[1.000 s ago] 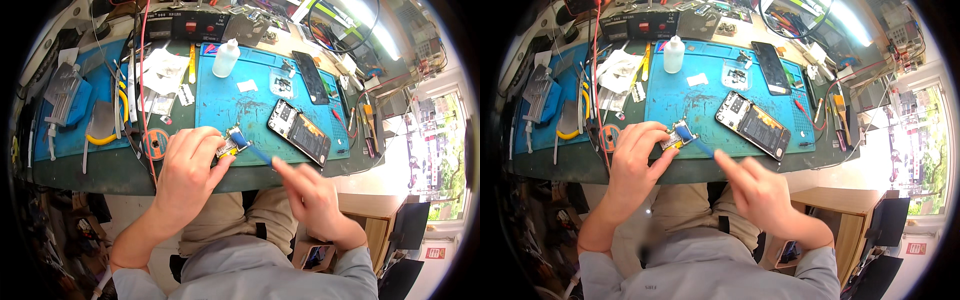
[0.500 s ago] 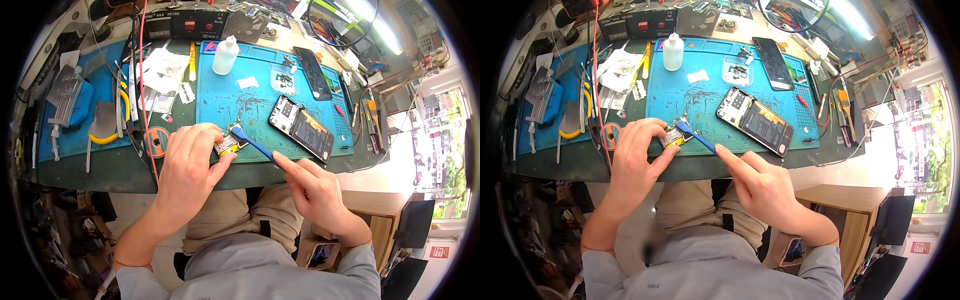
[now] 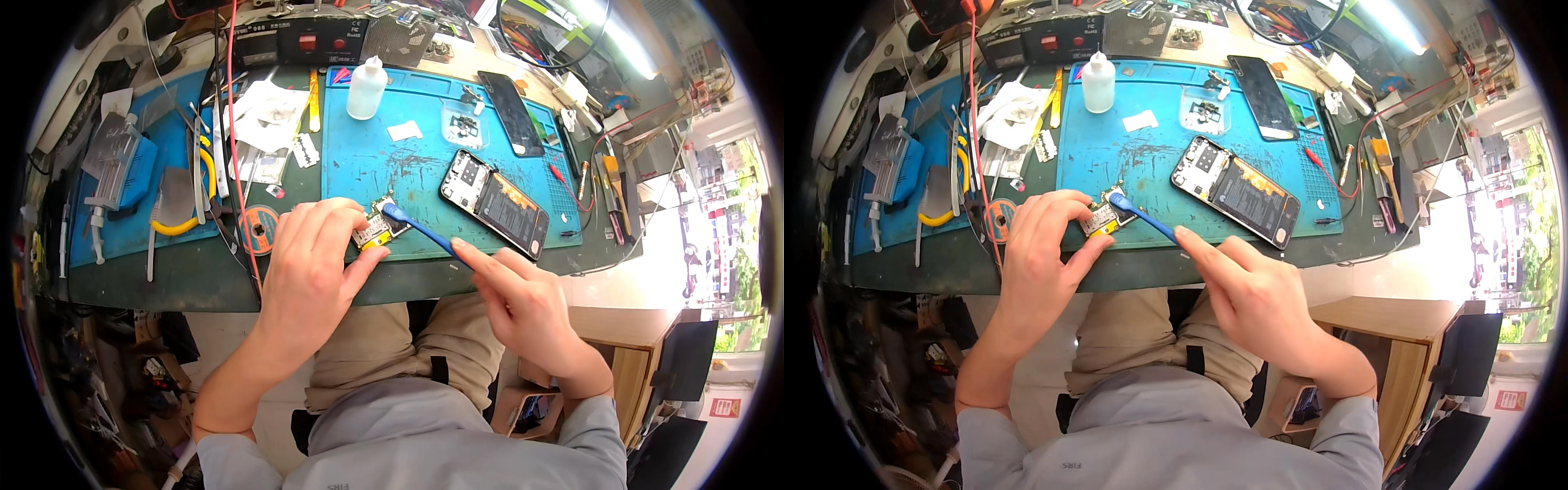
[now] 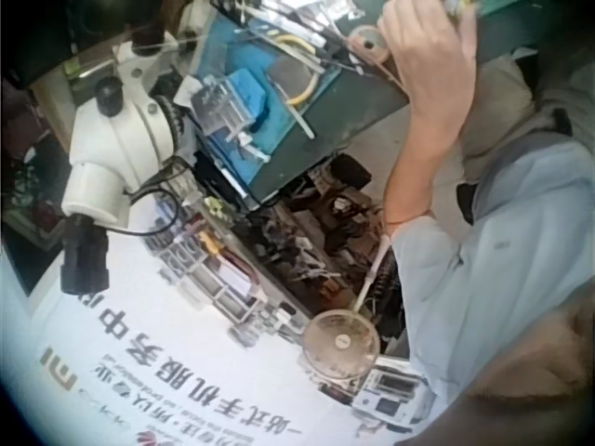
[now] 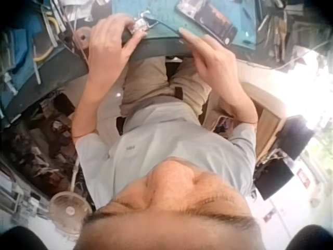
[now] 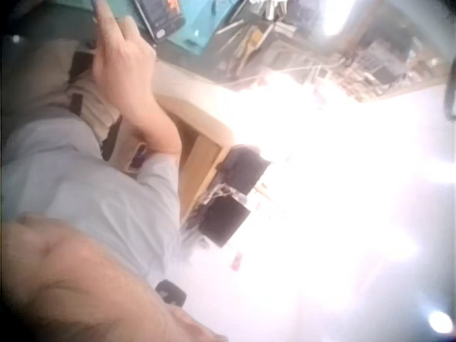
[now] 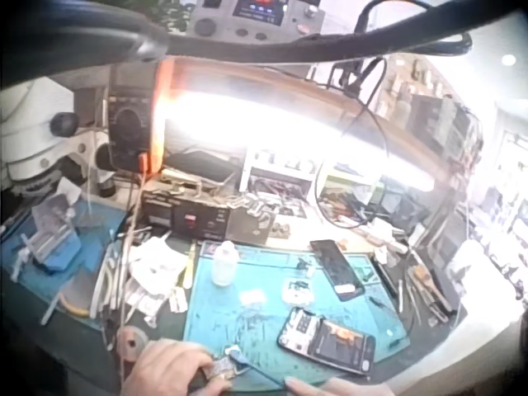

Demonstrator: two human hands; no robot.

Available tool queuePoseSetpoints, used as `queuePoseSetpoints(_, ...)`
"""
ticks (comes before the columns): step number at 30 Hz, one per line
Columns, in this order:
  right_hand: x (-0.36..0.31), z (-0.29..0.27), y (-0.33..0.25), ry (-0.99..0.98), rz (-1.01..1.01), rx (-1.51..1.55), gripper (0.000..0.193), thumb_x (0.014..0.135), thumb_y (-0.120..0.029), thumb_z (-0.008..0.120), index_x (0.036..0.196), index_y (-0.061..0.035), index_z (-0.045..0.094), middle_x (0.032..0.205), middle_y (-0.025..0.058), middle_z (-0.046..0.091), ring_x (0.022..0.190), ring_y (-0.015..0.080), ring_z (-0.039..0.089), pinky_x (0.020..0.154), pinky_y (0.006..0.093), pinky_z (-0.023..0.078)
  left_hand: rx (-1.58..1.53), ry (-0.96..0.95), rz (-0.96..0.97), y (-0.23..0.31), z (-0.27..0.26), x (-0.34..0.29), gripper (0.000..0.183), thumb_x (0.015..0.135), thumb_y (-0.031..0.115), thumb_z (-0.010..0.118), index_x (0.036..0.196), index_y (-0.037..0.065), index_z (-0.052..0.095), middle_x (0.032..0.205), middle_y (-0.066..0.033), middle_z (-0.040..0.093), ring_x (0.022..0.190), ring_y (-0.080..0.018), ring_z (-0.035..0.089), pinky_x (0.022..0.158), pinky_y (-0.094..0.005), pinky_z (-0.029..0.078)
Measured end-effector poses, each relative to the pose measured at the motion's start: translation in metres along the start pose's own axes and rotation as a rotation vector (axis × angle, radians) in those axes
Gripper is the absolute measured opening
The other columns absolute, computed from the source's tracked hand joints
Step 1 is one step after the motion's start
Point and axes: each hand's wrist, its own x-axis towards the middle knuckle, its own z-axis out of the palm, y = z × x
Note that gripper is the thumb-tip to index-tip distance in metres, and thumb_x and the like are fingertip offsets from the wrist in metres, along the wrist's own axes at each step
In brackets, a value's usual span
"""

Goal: The person tests a smartphone by unlocking it and navigating the interface. They then disassemble the device, removing the back cover and disconnecting internal components. The person cleans a small circuit board using a syringe and a brush.

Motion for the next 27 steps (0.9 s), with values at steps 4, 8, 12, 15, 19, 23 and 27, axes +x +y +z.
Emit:
queuePoseSetpoints(4,-0.012,-0.008,-0.001,-0.042,0.009,-0.042,0.054,0.086,0.001,0.067,0.137,-0.0128,0.062,0.075,0.0055,0.054,0.057,0.0233,0.056,0.051,0.0364,0.045,-0.03,-0.02,0.017,0.0,-0.006,-0.001,0.038,0.074,0.01,0.085,0.101,0.003,0.06,0.109,-0.0104,0.066,0.099,-0.0311,0.059,0.086,-0.0413,0.045)
queuePoseSetpoints(8,0.003,0.008,0.008,0.036,-0.012,0.021,0.054,0.085,0.001,0.068,0.137,-0.0137,0.063,0.075,0.0047,0.054,0.057,0.0224,0.056,0.05,0.0356,0.045,-0.018,-0.047,-0.004,0.001,-0.005,-0.001,0.039,0.074,0.011,0.085,0.102,0.003,0.06,0.11,-0.0105,0.066,0.099,-0.0311,0.059,0.087,-0.0414,0.045)
queuePoseSetpoints(12,-0.008,-0.008,0.008,-0.036,0.015,-0.026,0.054,0.085,0.001,0.068,0.137,-0.0139,0.063,0.076,0.004,0.055,0.057,0.0222,0.056,0.05,0.0356,0.045,-0.008,-0.049,-0.015,0.0,-0.004,-0.002,0.04,0.074,0.012,0.086,0.103,0.003,0.06,0.109,-0.0104,0.066,0.099,-0.0308,0.058,0.087,-0.0414,0.045)
queuePoseSetpoints(15,-0.006,-0.003,0.001,0.01,0.002,-0.041,0.055,0.085,0.001,0.068,0.137,-0.014,0.063,0.077,0.0038,0.055,0.057,0.0222,0.056,0.05,0.0359,0.045,-0.013,-0.06,-0.03,0.001,-0.003,-0.002,0.038,0.074,0.012,0.085,0.102,0.003,0.061,0.108,-0.0103,0.066,0.099,-0.0307,0.058,0.086,-0.0414,0.045)
queuePoseSetpoints(19,-0.014,-0.007,0.002,-0.023,0.026,-0.049,0.054,0.084,0.002,0.067,0.136,-0.0129,0.064,0.078,0.0043,0.056,0.059,0.0215,0.058,0.051,0.0358,0.047,-0.014,-0.051,-0.015,0.002,-0.005,-0.001,0.037,0.074,0.011,0.085,0.101,0.003,0.061,0.106,-0.0103,0.066,0.097,-0.0306,0.058,0.085,-0.0413,0.045)
queuePoseSetpoints(23,-0.008,0.0,0.003,0.031,0.008,-0.044,0.054,0.084,0.002,0.067,0.136,-0.0121,0.064,0.078,0.0041,0.056,0.06,0.0207,0.059,0.051,0.0357,0.047,-0.017,-0.046,-0.004,0.002,-0.004,-0.001,0.037,0.074,0.011,0.085,0.101,0.003,0.061,0.106,-0.0103,0.066,0.096,-0.0305,0.058,0.085,-0.041,0.045)
queuePoseSetpoints(27,-0.017,-0.009,0.01,-0.019,0.021,-0.09,0.054,0.084,0.001,0.067,0.136,-0.0123,0.063,0.078,0.004,0.057,0.06,0.0206,0.059,0.051,0.0358,0.047,-0.027,-0.031,-0.012,0.0,-0.004,-0.001,0.037,0.074,0.011,0.085,0.1,0.004,0.061,0.105,-0.0102,0.066,0.095,-0.0303,0.058,0.084,-0.0409,0.045)
